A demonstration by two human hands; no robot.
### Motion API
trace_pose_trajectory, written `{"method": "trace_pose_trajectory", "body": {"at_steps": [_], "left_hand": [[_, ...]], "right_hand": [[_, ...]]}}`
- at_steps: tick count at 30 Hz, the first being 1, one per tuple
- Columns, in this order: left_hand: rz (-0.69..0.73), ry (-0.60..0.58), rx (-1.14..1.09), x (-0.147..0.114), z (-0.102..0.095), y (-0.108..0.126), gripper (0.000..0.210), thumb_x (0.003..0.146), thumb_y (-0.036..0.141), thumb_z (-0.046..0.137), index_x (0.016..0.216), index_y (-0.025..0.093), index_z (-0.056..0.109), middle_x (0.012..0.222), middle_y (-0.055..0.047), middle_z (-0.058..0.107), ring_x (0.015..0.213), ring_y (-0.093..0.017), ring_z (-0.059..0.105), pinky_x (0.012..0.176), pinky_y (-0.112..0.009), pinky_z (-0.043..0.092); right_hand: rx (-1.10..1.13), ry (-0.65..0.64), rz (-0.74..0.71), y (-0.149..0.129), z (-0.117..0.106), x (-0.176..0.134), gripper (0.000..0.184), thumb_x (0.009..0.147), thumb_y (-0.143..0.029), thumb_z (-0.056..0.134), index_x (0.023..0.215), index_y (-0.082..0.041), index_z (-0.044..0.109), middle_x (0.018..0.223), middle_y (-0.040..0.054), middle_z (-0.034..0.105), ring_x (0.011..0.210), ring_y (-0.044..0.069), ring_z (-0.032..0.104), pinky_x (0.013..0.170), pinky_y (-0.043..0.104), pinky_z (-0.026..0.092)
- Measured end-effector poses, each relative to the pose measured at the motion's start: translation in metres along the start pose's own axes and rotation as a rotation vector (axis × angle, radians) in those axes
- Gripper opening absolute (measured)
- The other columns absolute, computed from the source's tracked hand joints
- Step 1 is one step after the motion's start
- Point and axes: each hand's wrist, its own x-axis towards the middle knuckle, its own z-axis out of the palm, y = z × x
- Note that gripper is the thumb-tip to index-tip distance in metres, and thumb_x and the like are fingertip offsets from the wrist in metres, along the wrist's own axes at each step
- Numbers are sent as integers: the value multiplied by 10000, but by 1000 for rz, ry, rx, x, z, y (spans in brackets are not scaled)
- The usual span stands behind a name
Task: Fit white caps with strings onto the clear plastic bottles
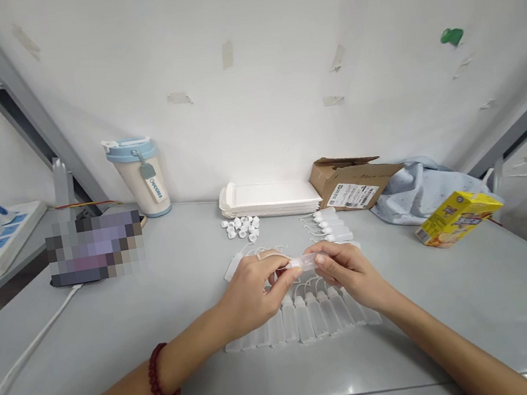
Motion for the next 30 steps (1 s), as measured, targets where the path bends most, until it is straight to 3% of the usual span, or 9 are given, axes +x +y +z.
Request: {"method": "trace_pose_trajectory", "body": {"at_steps": [6, 16, 23, 30], "left_hand": [[182, 50, 126, 1, 5, -8, 204, 895, 180, 446, 722, 141, 547, 621, 4, 471, 574, -110, 403, 541, -239, 328], [145, 9, 231, 1, 3, -18, 172, 904, 223, 438, 847, 139, 577, 715, -34, 568, 642, -137, 498, 597, -254, 413], [6, -13, 255, 6, -5, -29, 155, 867, 274, 497, 898, 166, 605, 777, -31, 638, 751, -158, 571, 646, -257, 440], [-236, 30, 340, 15, -21, -51, 187, 836, 193, 437, 871, 167, 619, 858, -40, 655, 781, -172, 584, 697, -284, 451]], "right_hand": [[36, -19, 50, 2, -1, 2, 346, 867, -459, 489, 869, -134, 606, 526, -71, 283, 461, 65, 233, 425, 221, 188], [72, -13, 127, 2, 1, 8, 401, 829, -514, 506, 840, -126, 605, 529, -73, 276, 461, 60, 219, 420, 212, 177], [-72, 24, 99, 10, -1, 11, 393, 844, -494, 489, 937, -133, 613, 548, -62, 295, 474, 70, 252, 436, 220, 187], [-35, 261, 24, 13, -24, 20, 380, 825, -490, 502, 989, -153, 566, 534, -75, 295, 464, 77, 276, 445, 223, 227]]}}
